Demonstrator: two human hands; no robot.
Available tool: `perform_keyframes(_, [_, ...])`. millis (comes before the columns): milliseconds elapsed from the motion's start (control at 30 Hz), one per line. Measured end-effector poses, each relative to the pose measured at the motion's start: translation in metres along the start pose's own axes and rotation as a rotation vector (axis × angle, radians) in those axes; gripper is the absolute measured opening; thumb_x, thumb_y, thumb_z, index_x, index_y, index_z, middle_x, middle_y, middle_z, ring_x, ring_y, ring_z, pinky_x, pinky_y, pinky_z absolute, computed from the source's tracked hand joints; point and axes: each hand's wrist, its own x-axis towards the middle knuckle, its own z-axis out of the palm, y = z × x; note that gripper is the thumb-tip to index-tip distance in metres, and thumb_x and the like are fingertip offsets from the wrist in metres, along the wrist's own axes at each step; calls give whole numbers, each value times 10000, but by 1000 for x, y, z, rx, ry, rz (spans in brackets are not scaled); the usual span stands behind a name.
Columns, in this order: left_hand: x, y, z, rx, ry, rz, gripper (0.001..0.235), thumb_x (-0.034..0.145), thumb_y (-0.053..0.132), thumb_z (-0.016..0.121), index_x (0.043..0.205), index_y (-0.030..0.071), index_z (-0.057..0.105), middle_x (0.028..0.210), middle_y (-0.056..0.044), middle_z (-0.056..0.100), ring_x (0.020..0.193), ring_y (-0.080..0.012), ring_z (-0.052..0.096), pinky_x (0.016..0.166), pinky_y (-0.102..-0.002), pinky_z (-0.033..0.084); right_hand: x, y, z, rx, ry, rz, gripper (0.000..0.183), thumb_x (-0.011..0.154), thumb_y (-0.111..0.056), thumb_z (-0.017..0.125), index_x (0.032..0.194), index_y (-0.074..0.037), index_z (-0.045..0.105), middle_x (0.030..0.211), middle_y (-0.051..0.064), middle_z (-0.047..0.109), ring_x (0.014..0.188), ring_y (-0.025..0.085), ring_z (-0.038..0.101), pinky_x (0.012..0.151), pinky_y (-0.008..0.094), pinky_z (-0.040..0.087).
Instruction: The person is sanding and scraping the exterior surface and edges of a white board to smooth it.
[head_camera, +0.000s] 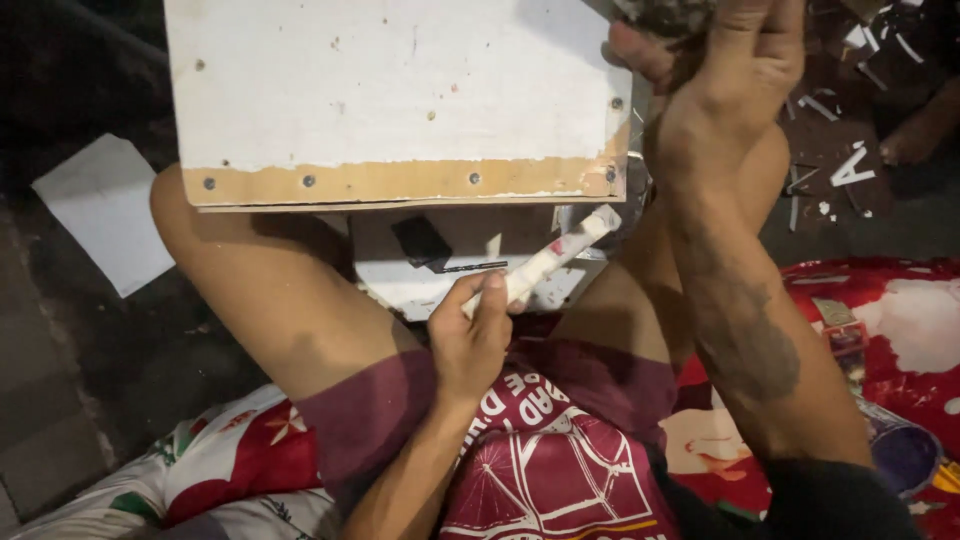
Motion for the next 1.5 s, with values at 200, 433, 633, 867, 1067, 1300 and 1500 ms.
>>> perform_keyframes(200, [-22,15,-20,-11,-29,47,300,991,180,593,1140,-64,683,749,-87,712,503,-80,505,423,-215,402,-19,-35,-8,71,240,114,599,1028,-496,657,1515,-153,587,1438,137,612,1063,259,723,788,362,687])
perform_keyframes(433, [-65,38,-79,-125,-86,250,355,905,38,599,1224,-96,677,960,-212,695,622,-177,627,592,-287,543,-50,-88,-4,85,423,181,345,1073,-272,508,1267,-14,630,1174,53,693,985,101,673,886,214,548])
perform_keyframes(633, [-49,108,-68,148,-63,500,430,876,21,563,1273,-143,589,936,-232,760,681,-206,734,646,-256,613,-77,-97,27,48,421,319,359,1081,-244,523,1234,54,654,999,61,709,743,49,606,673,144,473])
perform_keyframes(867, [-29,126,-41,112,-250,531,480,928,-55,542,1402,-119,492,1049,-177,678,759,-171,621,623,-247,547,-84,-104,57,202,280,338,320,1096,-183,520,1185,99,644,1126,143,719,873,109,691,761,173,565])
perform_keyframes(1067, [-23,124,-35,494,-36,719,446,893,-46,644,1333,-62,576,1281,-229,695,1050,-282,753,864,-334,619,-89,-114,73,-373,392,438,374,1089,-296,558,796,-77,630,606,-38,506,493,44,438,459,196,333])
perform_keyframes(1300, [-22,119,-44,496,35,778,535,828,-95,699,1344,-13,580,1292,-207,701,1121,-273,740,947,-332,625,-91,-111,85,-394,269,346,405,1093,-268,533,713,-126,519,573,-64,432,460,31,368,408,199,292])
perform_keyframes(1500, [-29,142,-52,591,20,613,459,853,88,672,1284,-22,560,1097,-188,748,846,-255,778,709,-340,639,-94,-110,92,-388,171,263,413,1102,-205,510,705,-93,519,658,-76,424,603,36,300,529,203,270])
